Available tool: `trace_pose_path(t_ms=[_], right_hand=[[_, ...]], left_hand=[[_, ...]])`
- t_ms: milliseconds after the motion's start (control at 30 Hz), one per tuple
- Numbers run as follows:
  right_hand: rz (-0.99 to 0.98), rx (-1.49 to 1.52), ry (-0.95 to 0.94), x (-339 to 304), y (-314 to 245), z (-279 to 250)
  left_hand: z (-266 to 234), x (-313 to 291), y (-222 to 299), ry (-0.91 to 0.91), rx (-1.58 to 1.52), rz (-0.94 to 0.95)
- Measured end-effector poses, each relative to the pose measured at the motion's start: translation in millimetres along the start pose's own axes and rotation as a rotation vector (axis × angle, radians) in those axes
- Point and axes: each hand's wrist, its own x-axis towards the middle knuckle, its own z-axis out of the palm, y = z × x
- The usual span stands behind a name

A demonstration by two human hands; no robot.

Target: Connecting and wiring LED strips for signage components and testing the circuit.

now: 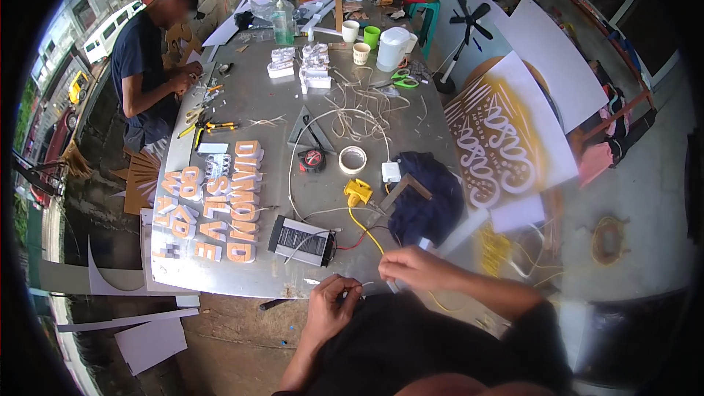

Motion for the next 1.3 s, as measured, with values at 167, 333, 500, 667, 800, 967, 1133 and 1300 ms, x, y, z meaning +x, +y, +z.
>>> trace_pose_path(t_ms=[167,333,500,667,800,967,1133,1300], right_hand=[[-0.711,-0.635,0.379,-14.1,-44.6,-15.9],[-0.917,-0.855,0.179,1.1,-53.5,-29.4],[-1.047,-0.871,0.167,-1.6,-46.4,-25.6],[-1.137,-0.882,0.214,-8.3,-42.1,-23.9],[-0.971,-0.820,0.179,-10.5,-32.5,-20.9],[-0.260,-0.390,0.089,-20.2,-31.0,-9.4],[-0.056,-0.202,-0.018,-23.8,-38.9,-27.6],[-0.754,-0.776,0.328,-27.6,-36.2,-29.8]], left_hand=[[-10.3,2.4,22.1,0.033,-0.280,-0.117],[-13.7,19.7,26.8,-0.068,-0.519,-0.254],[-7.5,15.4,26.4,-0.120,-0.545,-0.224],[-2.3,9.1,32.6,-0.126,-0.497,-0.154],[-0.6,10.3,45.9,0.005,-0.060,0.012],[12.3,14.4,34.0,0.147,0.238,0.394],[12.0,10.5,30.0,0.106,0.189,0.309],[2.9,11.2,17.8,-0.009,-0.108,-0.016]])
